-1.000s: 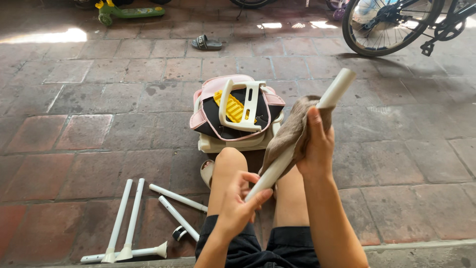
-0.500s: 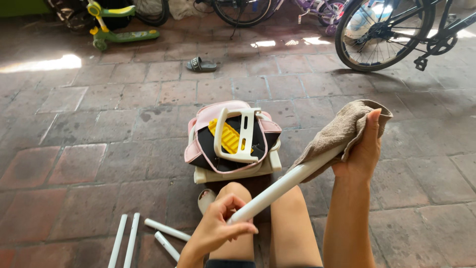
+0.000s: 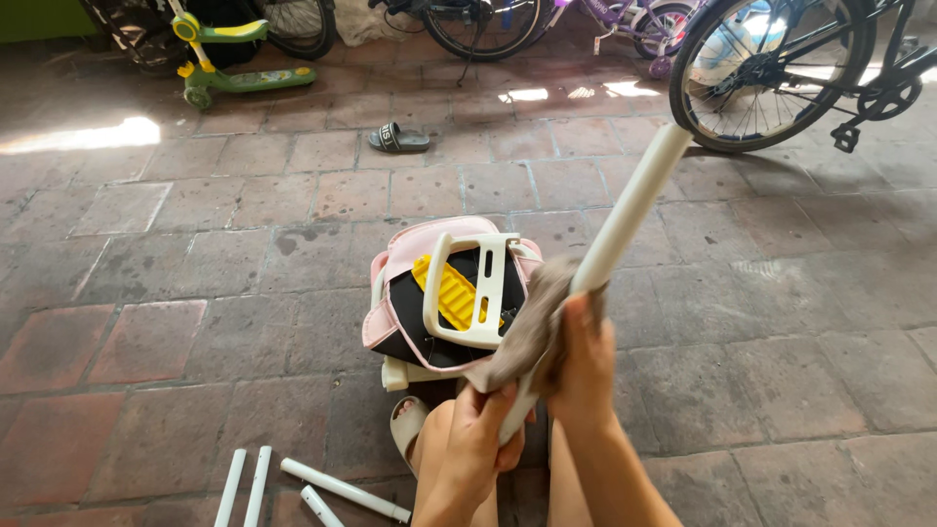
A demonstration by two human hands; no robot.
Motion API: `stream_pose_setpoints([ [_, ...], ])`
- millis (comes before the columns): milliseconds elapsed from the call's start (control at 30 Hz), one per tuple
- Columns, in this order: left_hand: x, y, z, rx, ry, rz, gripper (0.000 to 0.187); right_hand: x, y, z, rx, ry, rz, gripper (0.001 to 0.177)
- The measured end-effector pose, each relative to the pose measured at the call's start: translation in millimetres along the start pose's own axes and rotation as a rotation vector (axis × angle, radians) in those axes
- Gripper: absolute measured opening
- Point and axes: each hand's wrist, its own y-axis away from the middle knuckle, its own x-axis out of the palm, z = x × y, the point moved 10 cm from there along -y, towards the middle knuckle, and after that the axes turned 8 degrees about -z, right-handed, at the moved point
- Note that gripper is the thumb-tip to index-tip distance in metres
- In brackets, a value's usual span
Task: The person sits on a tiled floor and wipes several white plastic furniture components with a brown cloth. They clean a frame piece and multiple cylindrical legs one by one, placing each cleaned item into a pink and black bag.
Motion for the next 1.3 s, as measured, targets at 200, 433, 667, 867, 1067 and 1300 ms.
stream_pose_setpoints([
  [200, -15, -9, -30, 0.1, -0.15, -0.298, 0.04, -28, 12, -27, -0.043, 0.377, -0.031, 0.035],
  [433, -26, 44, -155, 1.045, -0.461, -0.502, 0.048, -17, -5, 29, -0.554, 1.17, 0.243, 0.041],
  [667, 34, 89, -222, 1.531, -1.223, -0.502, 0.068, -8, 5, 28, -0.68, 1.413, 0.396, 0.049],
  [867, 15, 30, -186, 0.791, -1.701, -0.211, 0.045, -16, -1, 40, -0.796, 1.587, 0.337, 0.055],
  [1067, 24, 34, -154, 0.862, -1.694, -0.1, 0.049, 9, 4, 48, -0.922, 1.557, 0.376, 0.054],
  [1300, 22, 37, -145, 0.715, -1.697, -0.056, 0.05, 37, 26, 54, -1.106, 1.435, 0.582, 0.051],
])
